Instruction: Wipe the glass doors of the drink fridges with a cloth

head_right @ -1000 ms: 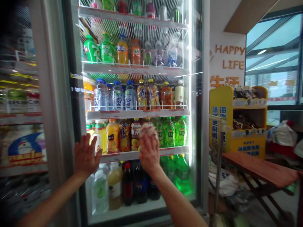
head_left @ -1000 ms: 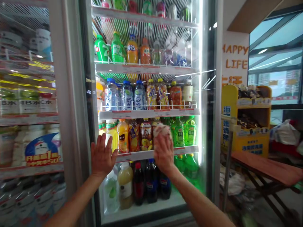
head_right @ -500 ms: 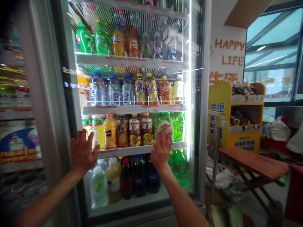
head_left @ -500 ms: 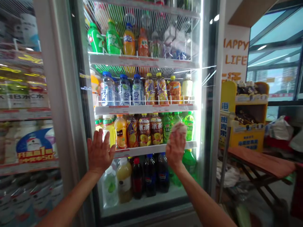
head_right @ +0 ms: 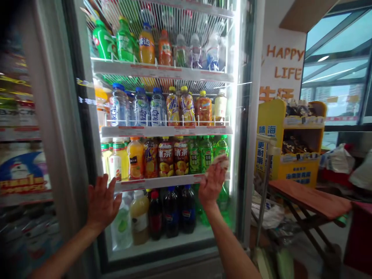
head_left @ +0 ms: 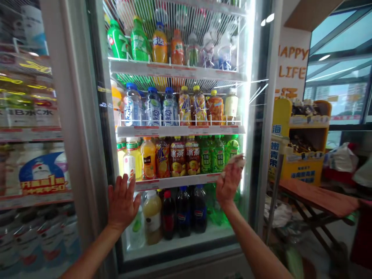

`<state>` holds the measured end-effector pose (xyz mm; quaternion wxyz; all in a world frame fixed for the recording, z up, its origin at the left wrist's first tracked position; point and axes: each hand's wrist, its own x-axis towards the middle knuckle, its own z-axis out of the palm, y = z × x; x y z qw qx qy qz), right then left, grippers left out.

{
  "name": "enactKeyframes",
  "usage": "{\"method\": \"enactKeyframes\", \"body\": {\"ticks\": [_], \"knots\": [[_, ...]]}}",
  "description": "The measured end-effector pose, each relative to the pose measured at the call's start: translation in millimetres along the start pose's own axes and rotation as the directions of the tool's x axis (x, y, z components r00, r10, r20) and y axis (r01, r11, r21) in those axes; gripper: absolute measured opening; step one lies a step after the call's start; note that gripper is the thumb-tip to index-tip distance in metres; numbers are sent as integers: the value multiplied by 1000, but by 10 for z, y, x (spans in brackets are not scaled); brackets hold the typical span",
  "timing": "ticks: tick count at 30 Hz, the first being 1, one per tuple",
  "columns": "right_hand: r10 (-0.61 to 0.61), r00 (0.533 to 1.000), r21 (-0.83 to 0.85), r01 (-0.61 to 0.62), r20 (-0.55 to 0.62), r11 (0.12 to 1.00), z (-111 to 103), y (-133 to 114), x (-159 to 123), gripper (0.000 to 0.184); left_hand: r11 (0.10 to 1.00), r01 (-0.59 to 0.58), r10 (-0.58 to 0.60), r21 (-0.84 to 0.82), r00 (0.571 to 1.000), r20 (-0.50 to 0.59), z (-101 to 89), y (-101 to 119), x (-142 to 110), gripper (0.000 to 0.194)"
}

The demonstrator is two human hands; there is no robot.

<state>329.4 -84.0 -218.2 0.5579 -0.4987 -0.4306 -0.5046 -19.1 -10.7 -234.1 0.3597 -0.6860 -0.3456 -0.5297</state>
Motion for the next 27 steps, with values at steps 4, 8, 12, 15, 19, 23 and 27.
{"method": "enactKeyframes", "body": {"ticks": [4, 8, 12, 15, 19, 23, 27], "knots": [[-378, 897, 224, 329, 229, 917, 59, -891, -301, 57, 1000, 7, -6, -13, 999, 35, -6, -38, 3, 68], [-438, 871, 197, 400, 221, 895, -107, -469, -398, 54, 1000, -20, 20, 11, 999, 44, -48, -61, 4, 69], [-23, 999, -42, 22, -23, 999, -150, 361, -73, 59, 999, -33, 33, -3, 999, 14, -46, -42, 15, 72], [53, 994, -42, -57, -100, 997, 8, 140, 118, 59, 1000, -28, 28, 4, 1000, 9, -9, -38, 9, 73], [-262, 950, 151, 238, 168, 959, 161, -922, -160, 60, 999, -31, 31, 28, 1000, 2, 16, -65, -7, 72], [-689, 668, 399, 572, 280, 717, 74, -1298, -450, 52, 995, -94, 93, 18, 995, 32, -90, -135, 3, 71], [-436, 868, 263, 375, 237, 889, 151, -994, 255, 55, 975, -223, 221, 10, 969, 110, -357, -241, 48, 69]]}}
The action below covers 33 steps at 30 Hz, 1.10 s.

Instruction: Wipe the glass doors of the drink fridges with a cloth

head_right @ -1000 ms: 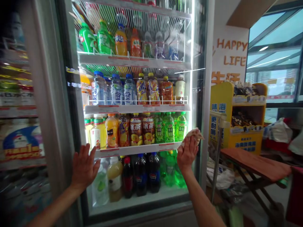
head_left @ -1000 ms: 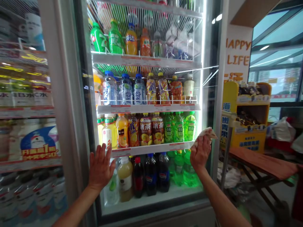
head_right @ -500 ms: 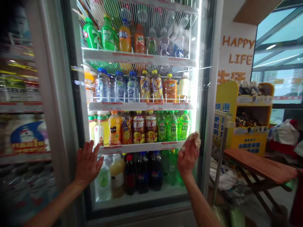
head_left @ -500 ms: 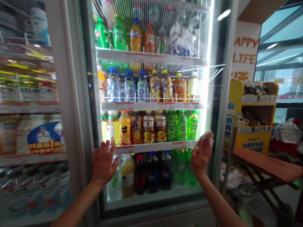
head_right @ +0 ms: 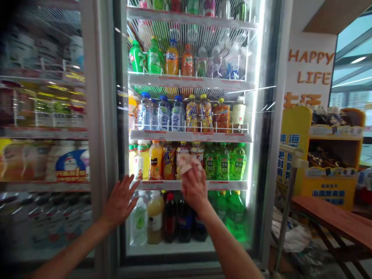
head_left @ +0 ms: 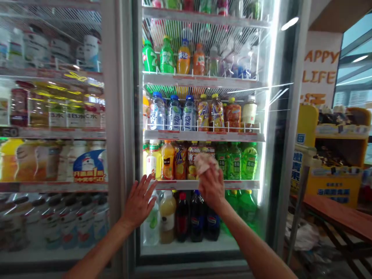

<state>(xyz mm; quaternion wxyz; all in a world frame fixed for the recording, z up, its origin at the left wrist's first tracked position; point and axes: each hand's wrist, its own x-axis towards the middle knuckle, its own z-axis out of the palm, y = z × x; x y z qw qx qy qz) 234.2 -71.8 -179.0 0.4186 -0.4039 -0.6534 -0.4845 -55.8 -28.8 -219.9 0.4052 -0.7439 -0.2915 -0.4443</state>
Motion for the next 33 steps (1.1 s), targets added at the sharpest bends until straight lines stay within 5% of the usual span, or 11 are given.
{"method": "enactKeyframes", "body": {"ticks": [2, 4, 8, 11, 13, 17, 20, 23, 28, 30, 33], "knots": [[229, 958, -28, -238, -173, 971, -14, 208, 479, 58, 999, -32, 32, 18, 999, 8, -135, -75, -5, 68], [271, 939, -4, -278, -213, 960, 75, 137, 828, 61, 999, -5, 5, 46, 1000, -13, -230, -156, -22, 67], [-119, 990, 105, 112, 72, 988, 365, -636, 589, 64, 995, 75, -74, 70, 997, -14, -307, -265, -113, 65], [-502, 844, 240, 456, 187, 857, 479, -1088, 121, 54, 997, 73, -73, 41, 997, 11, -341, -273, -184, 66], [-604, 773, 274, 548, 194, 790, 489, -1146, 174, 47, 997, 73, -73, 35, 997, 8, -358, -282, -187, 68], [-348, 930, 168, 327, 115, 930, 451, -984, 1255, 49, 984, 176, -173, 26, 982, -73, -330, -370, -114, 68], [-206, 978, 152, 199, 29, 968, 483, -991, 1887, 52, 965, 261, -260, -2, 960, -104, -267, -457, -128, 67], [-314, 946, 213, 292, 76, 932, 563, -1229, 1528, 53, 967, 255, -256, -19, 965, -60, -238, -510, -246, 68], [-677, 726, 343, 611, 116, 714, 608, -1546, 9, 45, 961, 275, -275, 22, 961, -21, -308, -504, -369, 71], [-723, 682, 326, 662, 111, 675, 544, -1408, 6, 44, 961, 271, -270, 60, 962, -23, -359, -486, -289, 71], [-552, 818, 189, 524, 160, 831, 334, -918, 923, 52, 973, 209, -203, 102, 977, -63, -430, -469, 40, 70]]}}
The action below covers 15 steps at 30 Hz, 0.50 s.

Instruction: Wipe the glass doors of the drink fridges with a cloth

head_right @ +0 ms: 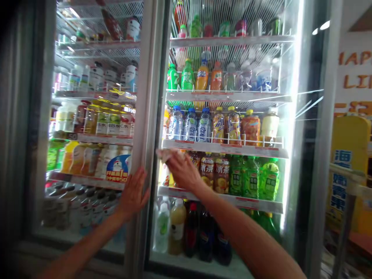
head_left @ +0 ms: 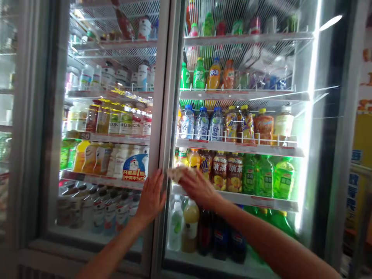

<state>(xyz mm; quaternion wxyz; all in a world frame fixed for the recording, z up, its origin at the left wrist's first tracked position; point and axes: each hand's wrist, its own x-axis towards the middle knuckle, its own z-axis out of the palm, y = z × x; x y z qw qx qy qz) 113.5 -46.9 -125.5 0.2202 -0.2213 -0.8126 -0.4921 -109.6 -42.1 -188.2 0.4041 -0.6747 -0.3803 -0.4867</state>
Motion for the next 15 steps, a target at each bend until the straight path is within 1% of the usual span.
{"method": "enactKeyframes", "body": {"ticks": [1, 2, 3, 4, 5, 6, 7, 8, 9, 10, 11, 12, 13, 14, 15], "knots": [[138, 990, -50, -139, -23, 989, -196, 359, 217, 56, 1000, -29, 29, 6, 999, -24, -10, 31, 157, 70], [268, 961, -90, -273, -62, 958, -382, 691, 415, 58, 999, -50, 50, 8, 998, -47, -14, 62, 328, 70], [387, 916, -115, -397, -103, 911, -540, 958, 564, 57, 998, -65, 65, 8, 996, -66, -12, 92, 503, 70], [465, 876, -132, -480, -127, 867, -657, 1134, 645, 56, 997, -76, 76, 4, 994, -83, -5, 120, 672, 69], [505, 853, -142, -520, -130, 842, -725, 1205, 648, 55, 996, -87, 86, -2, 992, -94, 7, 144, 825, 69], [501, 859, -146, -512, -106, 847, -744, 1176, 577, 56, 995, -97, 96, -8, 990, -101, 22, 164, 955, 68], [454, 889, -143, -457, -55, 878, -719, 1066, 446, 57, 995, -103, 101, -12, 989, -104, 40, 181, 1058, 67], [370, 929, -129, -365, 16, 922, -662, 908, 280, 58, 994, -106, 104, -11, 989, -101, 60, 195, 1133, 66], [252, 963, -98, -244, 90, 965, -590, 736, 107, 60, 995, -104, 103, -4, 990, -96, 81, 206, 1182, 65], [142, 978, -60, -134, 153, 989, -520, 586, -44, 60, 995, -99, 99, 11, 991, -86, 103, 215, 1211, 63], [37, 979, -24, -33, 200, 999, -468, 485, -151, 59, 995, -94, 96, 31, 993, -76, 125, 223, 1223, 61], [-30, 974, -4, 31, 224, 999, -447, 454, -205, 57, 994, -91, 95, 54, 993, -68, 145, 228, 1225, 60], [-42, 974, -9, 45, 223, 999, -462, 500, -207, 56, 993, -92, 97, 74, 993, -63, 163, 230, 1221, 59], [4, 980, -41, 4, 197, 999, -514, 621, -174, 55, 991, -97, 103, 90, 993, -61, 178, 228, 1213, 58], [99, 984, -92, -86, 145, 992, -595, 806, -132, 56, 989, -106, 113, 100, 991, -64, 191, 223, 1202, 58]]}}
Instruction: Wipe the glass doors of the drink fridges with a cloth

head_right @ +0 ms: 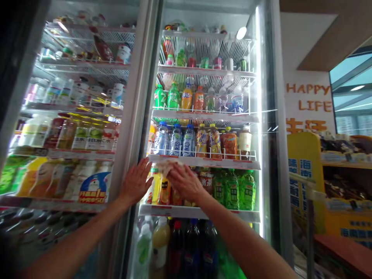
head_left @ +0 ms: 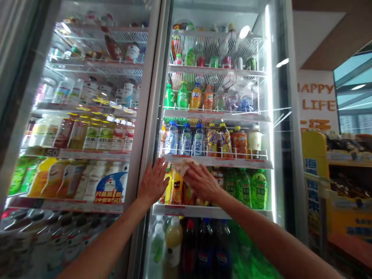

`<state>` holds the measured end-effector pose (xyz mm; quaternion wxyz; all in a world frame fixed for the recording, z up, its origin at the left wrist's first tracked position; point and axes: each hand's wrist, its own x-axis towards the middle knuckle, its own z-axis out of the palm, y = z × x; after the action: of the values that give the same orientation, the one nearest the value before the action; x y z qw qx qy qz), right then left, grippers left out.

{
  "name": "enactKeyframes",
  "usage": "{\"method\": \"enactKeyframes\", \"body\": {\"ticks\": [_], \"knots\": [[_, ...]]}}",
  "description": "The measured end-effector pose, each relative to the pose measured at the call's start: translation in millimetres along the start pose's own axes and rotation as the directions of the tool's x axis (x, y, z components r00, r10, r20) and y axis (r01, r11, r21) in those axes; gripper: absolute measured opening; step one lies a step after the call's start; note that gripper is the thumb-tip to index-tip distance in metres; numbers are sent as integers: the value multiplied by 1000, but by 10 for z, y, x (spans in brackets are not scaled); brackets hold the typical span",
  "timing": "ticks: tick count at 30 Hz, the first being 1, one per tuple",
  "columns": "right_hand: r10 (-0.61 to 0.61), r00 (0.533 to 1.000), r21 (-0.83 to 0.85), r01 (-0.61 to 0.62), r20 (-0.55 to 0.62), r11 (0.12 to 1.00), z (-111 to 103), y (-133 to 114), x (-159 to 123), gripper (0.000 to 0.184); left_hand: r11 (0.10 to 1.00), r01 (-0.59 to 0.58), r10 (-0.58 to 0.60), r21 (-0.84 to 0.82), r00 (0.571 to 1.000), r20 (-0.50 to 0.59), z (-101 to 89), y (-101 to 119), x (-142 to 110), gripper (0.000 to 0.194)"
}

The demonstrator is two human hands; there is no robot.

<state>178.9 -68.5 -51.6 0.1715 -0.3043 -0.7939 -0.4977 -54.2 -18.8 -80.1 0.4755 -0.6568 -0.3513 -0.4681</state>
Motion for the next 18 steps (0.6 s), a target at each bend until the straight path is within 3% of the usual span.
{"method": "enactKeyframes", "body": {"ticks": [1, 3, 5, 8, 9, 10, 11, 12, 13, 14, 15, 16, 17, 18], "knots": [[132, 989, -38, -135, -60, 990, -87, 236, 29, 57, 1000, -12, 12, 5, 1000, -7, 10, -7, -14, 58], [407, 891, -76, -429, -202, 900, -260, 776, -66, 57, 999, -38, 38, 8, 999, -22, 22, -27, -46, 59], [608, 719, -46, -657, -336, 752, -393, 1276, -402, 55, 999, -51, 51, 3, 998, -24, 28, -42, -65, 60], [768, 394, 73, -867, -506, 493, -499, 1720, -1000, 54, 999, -10, 9, -31, 1000, -23, 32, -20, 20, 60], [777, 322, 100, -892, -541, 440, -510, 1755, -1096, 55, 998, 16, -17, -53, 999, -28, 36, 1, 96, 60], [774, 290, 109, -902, -563, 417, -504, 1729, -1103, 57, 996, 44, -47, -76, 998, -35, 41, 26, 194, 59], [765, 294, 100, -901, -574, 422, -479, 1641, -1021, 57, 992, 74, -78, -99, 996, -46, 49, 54, 310, 59], [748, 337, 78, -885, -571, 459, -435, 1497, -862, 57, 987, 104, -111, -119, 992, -57, 61, 81, 432, 59], [725, 409, 45, -855, -555, 517, -371, 1311, -654, 55, 982, 136, -146, -133, 987, -69, 78, 107, 552, 59], [683, 509, 4, -800, -523, 600, -294, 1101, -429, 54, 976, 167, -180, -143, 980, -82, 101, 129, 657, 59], [598, 661, -32, -682, -452, 730, -214, 892, -222, 55, 971, 189, -204, -149, 975, -90, 129, 145, 741, 59], [503, 771, -51, -563, -390, 825, -140, 710, -65, 56, 968, 201, -216, -152, 972, -94, 160, 154, 798, 58], [382, 864, -81, -428, -329, 900, -86, 581, 20, 54, 967, 203, -219, -153, 971, -96, 191, 157, 829, 58], [290, 916, -96, -326, -276, 940, -60, 523, 21, 53, 968, 199, -215, -155, 972, -95, 220, 155, 839, 59]]}}
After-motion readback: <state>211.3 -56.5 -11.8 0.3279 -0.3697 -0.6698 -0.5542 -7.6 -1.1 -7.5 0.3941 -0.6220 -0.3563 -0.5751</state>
